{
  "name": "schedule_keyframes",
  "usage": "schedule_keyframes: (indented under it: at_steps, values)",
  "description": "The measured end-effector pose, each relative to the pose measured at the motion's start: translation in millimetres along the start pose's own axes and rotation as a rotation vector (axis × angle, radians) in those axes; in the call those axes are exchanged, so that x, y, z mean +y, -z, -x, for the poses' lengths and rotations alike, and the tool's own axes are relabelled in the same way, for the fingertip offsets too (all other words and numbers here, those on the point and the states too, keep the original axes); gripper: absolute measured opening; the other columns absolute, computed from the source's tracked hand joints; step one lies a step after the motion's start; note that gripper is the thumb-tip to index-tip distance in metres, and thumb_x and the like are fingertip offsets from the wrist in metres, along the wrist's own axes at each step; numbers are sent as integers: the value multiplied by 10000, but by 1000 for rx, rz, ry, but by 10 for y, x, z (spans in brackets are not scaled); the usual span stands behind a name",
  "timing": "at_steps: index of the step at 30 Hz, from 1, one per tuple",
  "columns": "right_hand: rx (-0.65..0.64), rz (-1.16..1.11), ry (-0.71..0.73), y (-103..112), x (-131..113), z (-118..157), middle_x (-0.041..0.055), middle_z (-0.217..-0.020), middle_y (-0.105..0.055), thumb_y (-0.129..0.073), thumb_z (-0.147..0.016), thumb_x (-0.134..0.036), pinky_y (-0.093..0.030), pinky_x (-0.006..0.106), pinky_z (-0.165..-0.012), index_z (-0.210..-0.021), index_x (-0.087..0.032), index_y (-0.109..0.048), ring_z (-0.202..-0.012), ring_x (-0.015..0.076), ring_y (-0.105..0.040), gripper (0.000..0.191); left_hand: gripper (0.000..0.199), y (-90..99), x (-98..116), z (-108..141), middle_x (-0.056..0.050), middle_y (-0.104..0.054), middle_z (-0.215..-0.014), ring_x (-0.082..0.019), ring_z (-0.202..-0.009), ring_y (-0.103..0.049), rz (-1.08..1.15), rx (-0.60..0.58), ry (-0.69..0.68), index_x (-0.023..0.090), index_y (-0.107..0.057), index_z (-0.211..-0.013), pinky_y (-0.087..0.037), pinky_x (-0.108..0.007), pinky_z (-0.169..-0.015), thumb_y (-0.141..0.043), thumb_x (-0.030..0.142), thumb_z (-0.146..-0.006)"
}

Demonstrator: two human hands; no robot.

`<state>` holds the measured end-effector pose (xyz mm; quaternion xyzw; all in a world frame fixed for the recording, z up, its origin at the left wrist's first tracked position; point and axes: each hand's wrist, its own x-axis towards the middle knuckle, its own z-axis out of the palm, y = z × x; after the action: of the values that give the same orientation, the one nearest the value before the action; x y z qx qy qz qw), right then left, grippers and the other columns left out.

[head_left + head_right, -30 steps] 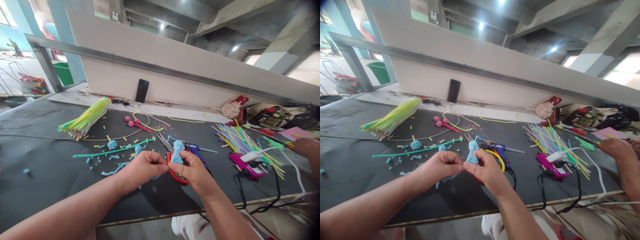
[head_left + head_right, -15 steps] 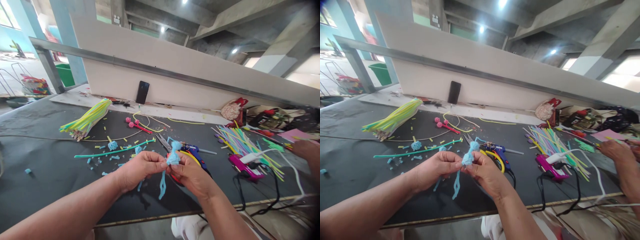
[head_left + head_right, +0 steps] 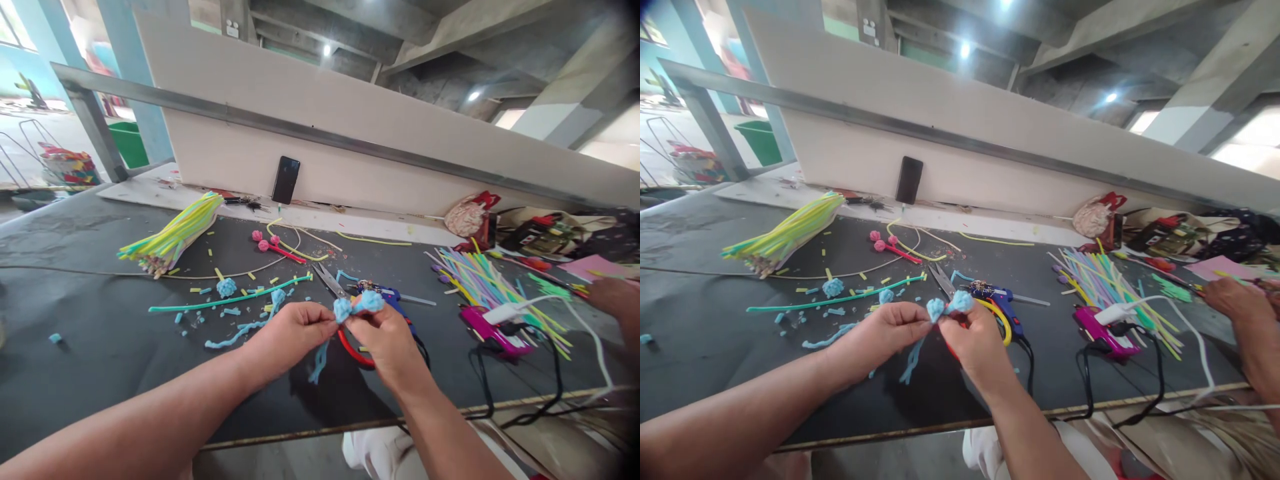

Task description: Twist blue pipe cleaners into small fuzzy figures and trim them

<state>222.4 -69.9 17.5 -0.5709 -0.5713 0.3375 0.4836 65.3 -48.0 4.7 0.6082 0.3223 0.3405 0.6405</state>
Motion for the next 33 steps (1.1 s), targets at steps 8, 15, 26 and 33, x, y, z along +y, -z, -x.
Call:
schedule_keyframes:
  at_steps: [8,15,26,33]
  values:
    - [-299,-281,-123,98,-3,17,5,-832,-618,-714,-701,-283,-421,314,-758,-978,-231,-637,-780,173,-557,292,278,64,86,31,68,-312,-534,-66,-491,-255,5,-54,8,151,-536,-635,-208,-199,-455,-578,382,-781]
    - [-429,-599,-218,108,20,20,-13,-688,-631,-819,-584,-262,-436,279,-600,-828,-217,-645,-600,141,-563,303,292,102,3,35,40,-432,-567,-74,-509,-368,257,-283,79,133,-606,-723,-262,-212,-496,-633,424,-742]
    - [-204,-145,-194,45,-18,27,-65,-567,-394,-671,-662,-249,-238,231,-485,-631,-188,-500,-519,85,-317,185,138,46,0,-2,43,-477,-593,-95,-607,-425,-323,20,-150,146,-586,-603,-322,-203,-558,-543,195,-725]
    - [-372,-221,-194,134,-1,36,-40,-536,-425,-599,-773,-522,-167,244,-450,-630,-170,-525,-469,79,-289,387,257,36,112,51,68,-378,-523,-71,-505,-297,-99,-37,40,141,-594,-665,-244,-204,-479,-571,376,-766]
